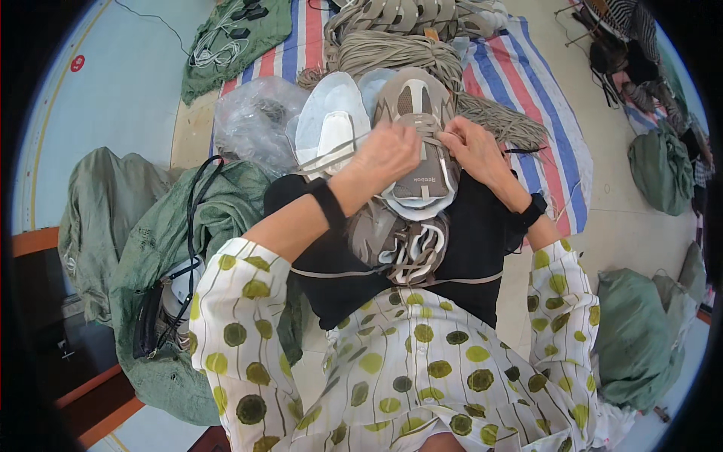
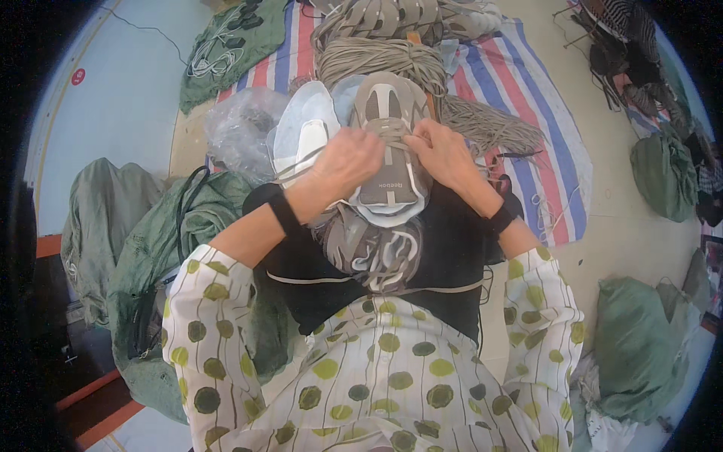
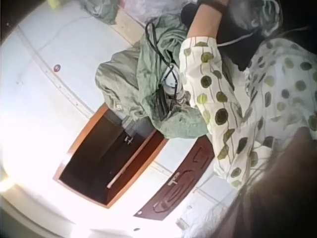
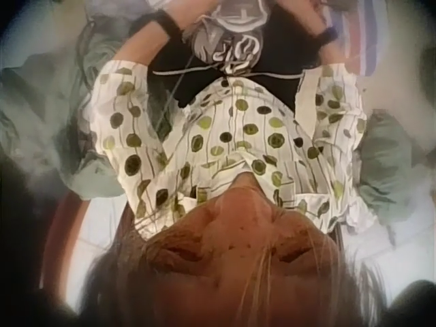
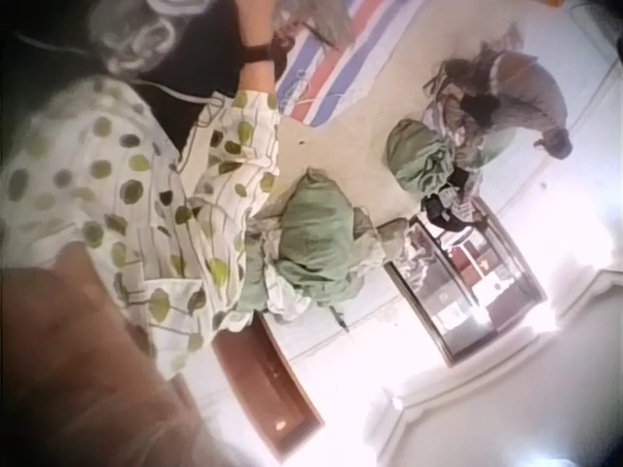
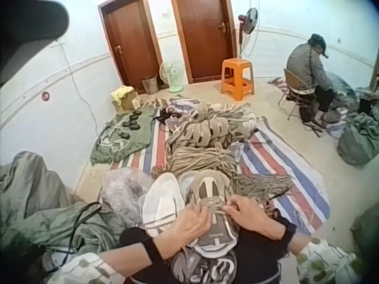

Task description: Lacing and assembling components of a beige sneaker.

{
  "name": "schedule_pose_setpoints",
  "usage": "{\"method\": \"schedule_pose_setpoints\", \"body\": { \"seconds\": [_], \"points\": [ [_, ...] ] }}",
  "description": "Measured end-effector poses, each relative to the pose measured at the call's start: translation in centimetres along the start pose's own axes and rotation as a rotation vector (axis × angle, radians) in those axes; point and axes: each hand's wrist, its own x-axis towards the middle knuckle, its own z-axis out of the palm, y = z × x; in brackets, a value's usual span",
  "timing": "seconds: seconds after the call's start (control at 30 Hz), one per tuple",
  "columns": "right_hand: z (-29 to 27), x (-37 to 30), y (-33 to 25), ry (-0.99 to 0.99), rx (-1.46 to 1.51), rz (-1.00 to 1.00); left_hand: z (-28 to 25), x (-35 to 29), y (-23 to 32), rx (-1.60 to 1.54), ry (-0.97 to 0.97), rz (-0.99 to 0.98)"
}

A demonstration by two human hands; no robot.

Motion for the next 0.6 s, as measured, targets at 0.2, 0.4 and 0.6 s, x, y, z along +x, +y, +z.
{"method": "schedule_pose_setpoints", "body": {
  "seconds": [0.2, 0.4, 0.6],
  "points": [
    [-0.2, -3.1, -3.5, 0.168, -0.232, -0.071, 0.0, -1.5, 0.4, -0.59, 0.136, -0.414],
    [0.7, -3.8, -3.6, 0.231, -0.567, -0.246, -1.3, -2.2, 2.1, -0.461, 0.126, -0.627],
    [2.3, -2.0, -0.9, 0.241, -0.594, -0.123, 0.0, -1.9, 2.9, -0.275, 0.099, -0.621]
  ]
}}
